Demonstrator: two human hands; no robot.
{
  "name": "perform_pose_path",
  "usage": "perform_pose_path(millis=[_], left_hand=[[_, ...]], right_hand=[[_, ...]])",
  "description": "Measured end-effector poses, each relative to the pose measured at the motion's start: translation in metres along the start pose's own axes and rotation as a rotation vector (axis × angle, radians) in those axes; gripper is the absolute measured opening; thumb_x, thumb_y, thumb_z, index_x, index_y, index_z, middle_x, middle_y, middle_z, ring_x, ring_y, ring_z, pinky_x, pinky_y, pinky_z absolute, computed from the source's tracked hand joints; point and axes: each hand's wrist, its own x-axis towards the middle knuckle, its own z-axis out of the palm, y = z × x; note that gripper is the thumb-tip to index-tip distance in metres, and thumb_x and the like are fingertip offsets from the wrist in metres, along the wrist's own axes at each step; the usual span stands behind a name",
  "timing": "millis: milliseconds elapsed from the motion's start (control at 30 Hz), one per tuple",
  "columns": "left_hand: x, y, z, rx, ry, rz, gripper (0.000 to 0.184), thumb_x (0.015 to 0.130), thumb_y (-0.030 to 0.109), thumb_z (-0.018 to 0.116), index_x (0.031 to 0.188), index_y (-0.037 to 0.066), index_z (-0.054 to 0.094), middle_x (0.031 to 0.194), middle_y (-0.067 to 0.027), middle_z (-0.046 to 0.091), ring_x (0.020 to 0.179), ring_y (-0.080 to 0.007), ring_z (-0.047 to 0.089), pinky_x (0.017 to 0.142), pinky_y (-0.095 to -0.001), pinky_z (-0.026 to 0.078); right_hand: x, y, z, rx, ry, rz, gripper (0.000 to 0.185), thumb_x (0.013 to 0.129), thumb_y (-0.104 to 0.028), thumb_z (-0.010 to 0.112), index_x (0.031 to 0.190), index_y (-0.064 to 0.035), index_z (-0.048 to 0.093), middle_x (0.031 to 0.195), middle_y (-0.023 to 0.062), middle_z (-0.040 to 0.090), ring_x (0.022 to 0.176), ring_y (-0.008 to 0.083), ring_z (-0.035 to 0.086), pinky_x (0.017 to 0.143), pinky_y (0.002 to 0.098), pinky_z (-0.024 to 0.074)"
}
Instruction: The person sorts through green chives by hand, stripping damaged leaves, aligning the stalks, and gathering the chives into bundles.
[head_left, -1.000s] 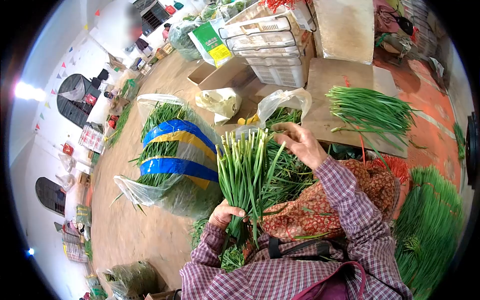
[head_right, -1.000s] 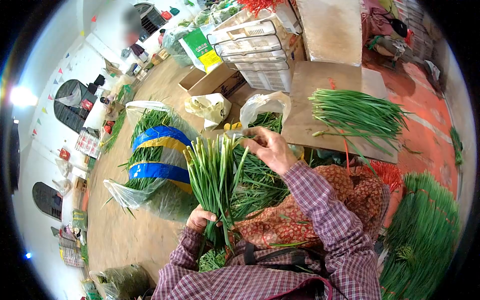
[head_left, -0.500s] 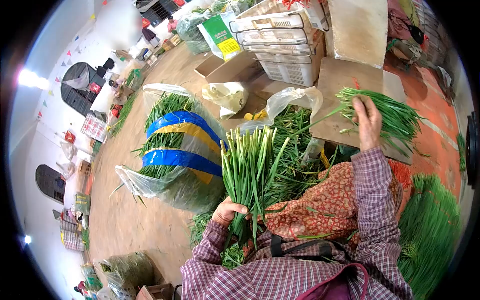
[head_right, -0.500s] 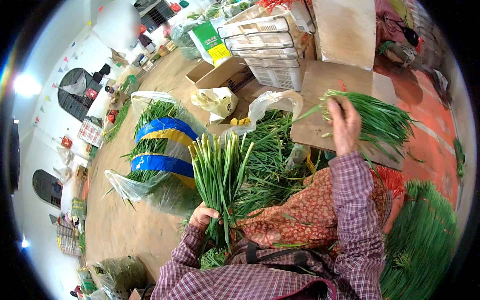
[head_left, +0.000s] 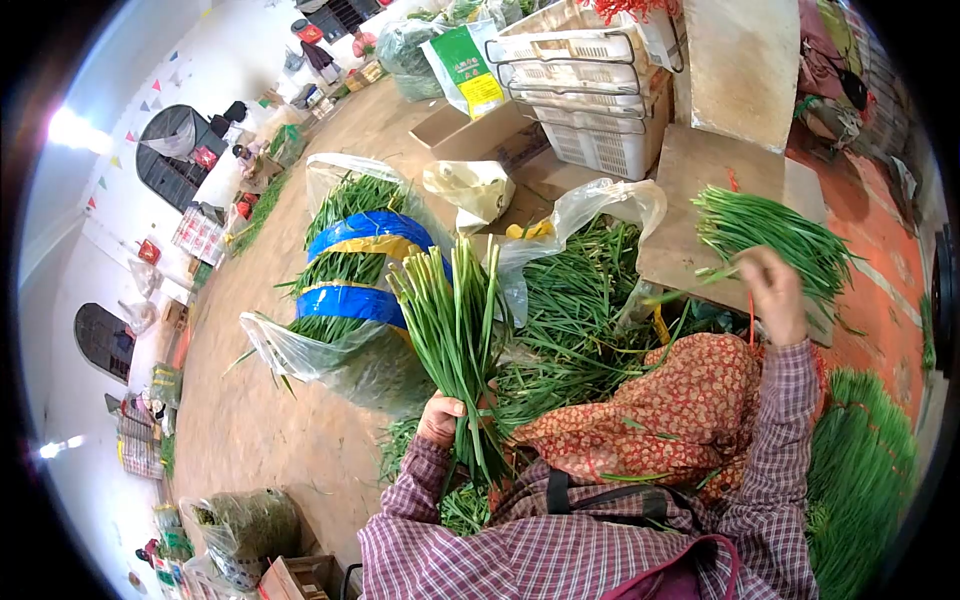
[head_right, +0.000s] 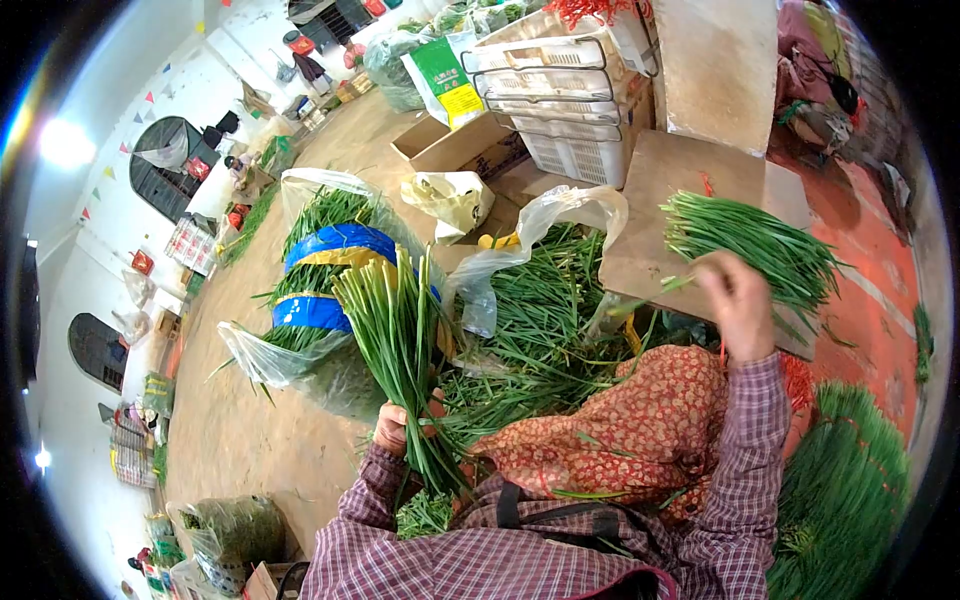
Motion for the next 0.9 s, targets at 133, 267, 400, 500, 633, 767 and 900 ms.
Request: perform_pose_path(millis=[133,267,400,500,633,767,900], left_hand=[[0.01,0.001,0.013,-0.046,-0.203,-0.101,0.067,0.063,0.003,0.068,0.125,-0.01,0.046,0.095,-0.0177,0.063,0.075,-0.0264,0.062,0.061,-0.0348,0.052],[0.023,-0.011,0.069,0.205,-0.047,-0.056,0.053,0.066,0.009,0.07,0.114,-0.007,0.056,0.101,-0.0191,0.065,0.069,-0.0233,0.063,0.053,-0.0339,0.05],[0.04,-0.029,0.152,0.23,0.015,-0.136,0.044,0.07,0.009,0.072,0.11,-0.001,0.058,0.095,-0.0102,0.065,0.076,-0.0207,0.062,0.058,-0.0315,0.051],[0.058,-0.054,0.184,0.231,-0.105,-0.207,0.042,0.073,0.01,0.074,0.111,0.001,0.057,0.095,-0.0072,0.063,0.082,-0.0186,0.061,0.068,-0.0316,0.051],[0.055,-0.087,0.214,0.264,-0.146,-0.249,0.057,0.076,0.013,0.074,0.125,0.004,0.046,0.108,-0.007,0.059,0.099,-0.0181,0.056,0.086,-0.0333,0.048],[0.048,-0.098,0.197,0.41,-0.223,-0.356,0.076,0.078,0.015,0.076,0.138,0.004,0.031,0.129,-0.0101,0.047,0.115,-0.0189,0.049,0.097,-0.0349,0.042],[0.041,-0.079,0.178,0.488,-0.366,-0.312,0.07,0.077,0.025,0.077,0.132,0.0,0.041,0.12,-0.0089,0.055,0.108,-0.016,0.054,0.096,-0.0317,0.043]], right_hand=[[-0.003,-0.059,0.046,0.28,-0.34,0.073,0.07,0.084,-0.051,0.062,0.133,-0.0047,0.045,0.123,0.0239,0.055,0.115,0.032,0.054,0.095,0.0391,0.0431],[0.017,-0.074,0.087,0.697,-0.605,0.058,0.103,0.079,-0.06,0.063,0.147,-0.0025,0.01,0.143,0.028,0.031,0.132,0.0379,0.034,0.105,0.0429,0.0323],[0.04,-0.06,0.098,0.943,-0.519,0.123,0.12,0.074,-0.069,0.061,0.147,-0.0043,-0.009,0.15,0.0294,0.004,0.141,0.0383,0.011,0.113,0.043,0.0189],[0.06,-0.06,0.079,0.819,-0.4,0.273,0.125,0.069,-0.07,0.065,0.147,-0.0018,-0.005,0.151,0.0289,-0.001,0.141,0.038,0.007,0.114,0.0442,0.0162],[0.037,-0.031,0.068,0.809,-0.43,0.35,0.121,0.067,-0.066,0.07,0.146,0.0012,0.007,0.145,0.029,0.024,0.133,0.038,0.028,0.11,0.0428,0.0281],[0.006,-0.028,0.07,0.953,-0.352,0.488,0.093,0.076,-0.038,0.074,0.143,0.0004,0.023,0.132,0.0177,0.045,0.115,0.027,0.05,0.095,0.0368,0.0456],[-0.001,-0.045,0.07,1.182,-0.463,0.391,0.067,0.083,-0.02,0.071,0.138,-0.0004,0.038,0.12,0.0091,0.057,0.102,0.0196,0.06,0.085,0.0312,0.0521]])
